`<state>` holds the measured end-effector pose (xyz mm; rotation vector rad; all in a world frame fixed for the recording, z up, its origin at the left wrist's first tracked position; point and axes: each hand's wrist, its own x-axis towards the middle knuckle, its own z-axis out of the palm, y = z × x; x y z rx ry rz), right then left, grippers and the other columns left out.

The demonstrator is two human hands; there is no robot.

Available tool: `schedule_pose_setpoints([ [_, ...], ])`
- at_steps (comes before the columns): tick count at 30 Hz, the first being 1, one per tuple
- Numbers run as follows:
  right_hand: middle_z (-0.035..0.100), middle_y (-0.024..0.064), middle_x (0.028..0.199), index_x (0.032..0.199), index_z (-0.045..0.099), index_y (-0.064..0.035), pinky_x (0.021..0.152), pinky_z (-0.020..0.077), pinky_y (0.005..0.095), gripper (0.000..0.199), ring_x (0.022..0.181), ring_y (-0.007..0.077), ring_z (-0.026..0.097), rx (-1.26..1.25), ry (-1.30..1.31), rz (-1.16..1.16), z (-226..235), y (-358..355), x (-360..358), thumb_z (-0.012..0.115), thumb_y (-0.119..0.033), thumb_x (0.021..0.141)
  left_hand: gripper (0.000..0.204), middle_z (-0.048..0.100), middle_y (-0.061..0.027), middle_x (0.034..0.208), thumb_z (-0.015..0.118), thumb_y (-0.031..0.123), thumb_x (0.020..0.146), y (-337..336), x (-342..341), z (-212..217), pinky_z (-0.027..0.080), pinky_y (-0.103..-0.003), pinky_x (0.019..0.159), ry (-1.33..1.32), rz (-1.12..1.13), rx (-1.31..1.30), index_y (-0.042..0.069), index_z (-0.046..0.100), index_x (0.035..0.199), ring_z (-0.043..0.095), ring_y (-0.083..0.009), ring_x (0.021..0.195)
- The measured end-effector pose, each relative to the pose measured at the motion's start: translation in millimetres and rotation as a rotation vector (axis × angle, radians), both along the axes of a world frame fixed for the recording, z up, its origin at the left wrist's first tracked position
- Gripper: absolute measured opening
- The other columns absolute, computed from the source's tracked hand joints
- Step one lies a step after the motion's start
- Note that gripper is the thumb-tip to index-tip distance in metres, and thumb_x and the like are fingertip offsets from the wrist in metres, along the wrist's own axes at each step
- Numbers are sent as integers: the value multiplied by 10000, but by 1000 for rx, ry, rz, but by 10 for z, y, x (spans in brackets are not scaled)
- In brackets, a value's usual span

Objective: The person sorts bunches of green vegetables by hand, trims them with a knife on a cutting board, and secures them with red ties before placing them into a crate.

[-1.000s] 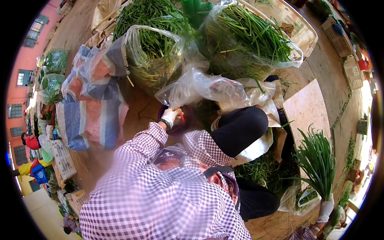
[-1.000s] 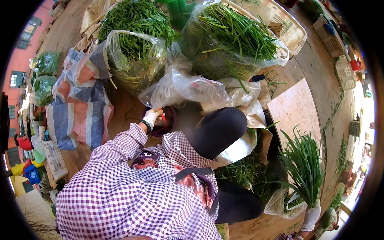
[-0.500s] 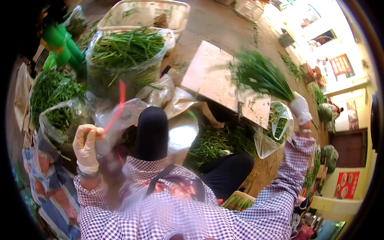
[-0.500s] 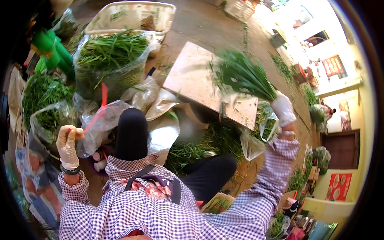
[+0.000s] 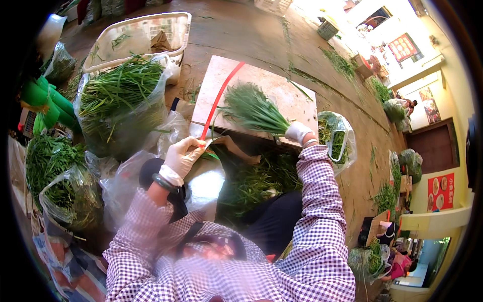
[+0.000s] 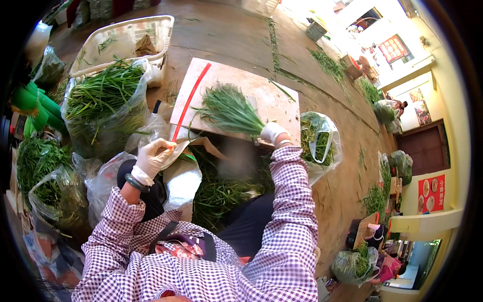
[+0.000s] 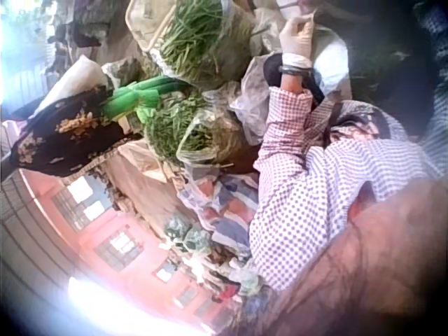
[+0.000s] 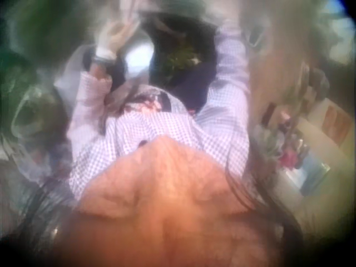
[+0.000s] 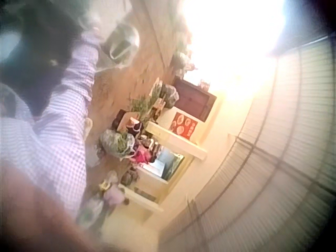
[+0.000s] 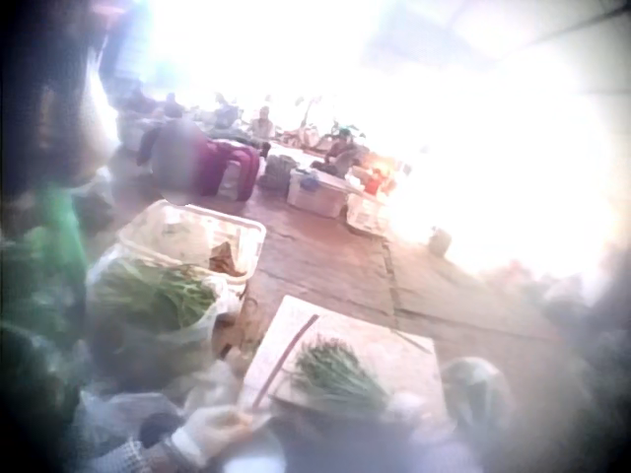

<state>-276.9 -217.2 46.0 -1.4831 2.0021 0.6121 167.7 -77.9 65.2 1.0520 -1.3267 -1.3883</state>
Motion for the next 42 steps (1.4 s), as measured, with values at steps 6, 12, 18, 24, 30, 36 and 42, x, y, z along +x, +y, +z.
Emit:
schedule_pose_setpoints([
  [6, 634, 55, 632, 767, 702, -32, 463, 467, 276, 149, 511, 161, 574, -263, -145, -88, 1180, -226, -331, 725, -176, 735, 85, 640, -51, 752, 679, 65, 902, -533, -433, -432, 482, -287, 626, -361, 69, 94, -8, 636, 891, 556, -106, 684],
  [12, 555, 7, 549, 593, 613, -78, 434, 420, 277, 196, 461, 98, 526, -591, -405, -287, 2297, -555, -662, 680, -125, 770, 193, 649, -131, 739, 710, 184, 882, -1080, -926, -786, 497, -347, 657, -603, -73, 104, 1, 662, 920, 603, -192, 693],
  [18, 591, 9, 646, 782, 676, -39, 452, 362, 238, 103, 516, 85, 493, -839, -951, -350, 2202, -678, 177, 668, -131, 826, 153, 678, -109, 795, 707, 111, 877, -1450, -1196, -1086, 497, -331, 683, -528, -196, 182, -5, 684, 975, 588, -169, 732],
  [24, 599, 17, 667, 753, 661, -62, 474, 401, 257, 102, 527, 104, 490, -178, -1140, -421, 217, -693, 915, 684, -128, 827, 159, 688, -110, 807, 718, 111, 861, -1628, -1198, -1442, 507, -329, 702, -586, -205, 111, -1, 693, 972, 598, -165, 740],
  [30, 604, 34, 590, 752, 663, -51, 427, 388, 251, 109, 457, 105, 524, 247, -1000, -375, -986, -592, 802, 695, -128, 821, 184, 696, -83, 791, 749, 175, 812, -1507, -1145, -1231, 521, -319, 701, -682, -382, 187, 37, 710, 926, 646, -167, 725],
  [36, 619, 31, 620, 766, 666, -65, 460, 412, 258, 84, 477, 112, 539, 243, -1029, -147, -1107, -702, 556, 709, -131, 796, 265, 734, -71, 901, 790, 204, 759, -1789, -1125, -221, 532, -304, 746, -738, -254, 169, 93, 730, 992, 679, -195, 798],
  [42, 654, 60, 707, 874, 683, -39, 514, 481, 262, 173, 529, 145, 590, 138, -1027, -114, -1198, -793, 663, 737, -149, 751, 1071, 306, -102, 1569, 867, 317, 592, -2212, -1433, -860, 128, -571, 1192, -1279, -399, -759, 155, 323, 1500, 208, -304, 1481],
])
